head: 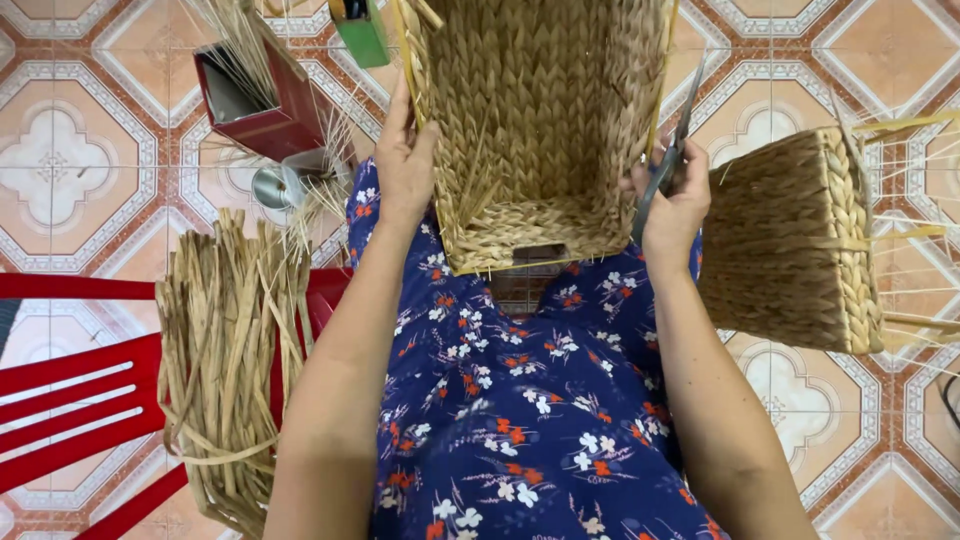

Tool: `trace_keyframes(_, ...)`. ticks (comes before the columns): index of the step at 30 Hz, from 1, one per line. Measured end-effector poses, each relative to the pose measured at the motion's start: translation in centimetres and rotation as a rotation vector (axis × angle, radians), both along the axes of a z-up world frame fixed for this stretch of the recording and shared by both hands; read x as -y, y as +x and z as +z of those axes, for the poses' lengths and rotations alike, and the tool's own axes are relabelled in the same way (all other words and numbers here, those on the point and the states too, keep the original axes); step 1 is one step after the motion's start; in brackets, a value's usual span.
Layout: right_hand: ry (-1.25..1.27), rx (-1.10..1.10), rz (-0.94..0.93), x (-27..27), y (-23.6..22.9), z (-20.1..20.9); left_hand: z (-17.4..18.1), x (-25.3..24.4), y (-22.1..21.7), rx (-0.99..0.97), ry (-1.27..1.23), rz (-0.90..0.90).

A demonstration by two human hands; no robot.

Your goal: The person weaves dried plant fibers into a basket by hand, threading long strands through the frame and tucking the ends. They use shears to trim excess fibers from the interior and exterior surfaces, rotating the basket to repeat the process on different sides.

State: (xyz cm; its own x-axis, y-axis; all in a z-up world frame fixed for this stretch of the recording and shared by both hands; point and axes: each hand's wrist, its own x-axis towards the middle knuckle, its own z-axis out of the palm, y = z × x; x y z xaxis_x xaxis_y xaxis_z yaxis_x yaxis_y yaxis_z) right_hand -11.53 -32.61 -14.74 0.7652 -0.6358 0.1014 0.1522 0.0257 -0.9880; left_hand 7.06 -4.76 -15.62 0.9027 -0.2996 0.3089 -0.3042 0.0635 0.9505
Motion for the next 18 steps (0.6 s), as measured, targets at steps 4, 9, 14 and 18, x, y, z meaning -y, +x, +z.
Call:
trace_keyframes(4, 0.035, -0.001, 0.036, 0.5, -0.4, 0.5, 0.3, -0.2, 0.5, -0.018, 0.015, 0.009)
trace_keyframes(9, -0.177, -0.142, -0.089, 0.3, -1.9, 1.6, 0.1, -1.6, 1.1, 0.042, 0.183, 0.082)
trace_keyframes(14, -0.400, -0.309, 0.032, -1.6, -6.3, 3.8, 3.5, -2.0, 0.0, 0.178, 0.387, 0.152)
trace_keyframes(18, -0.424, -0.678, 0.328, -2.6, -9.2, 4.4, 8.4, -0.7, -2.4, 0.661, 0.593, 0.383)
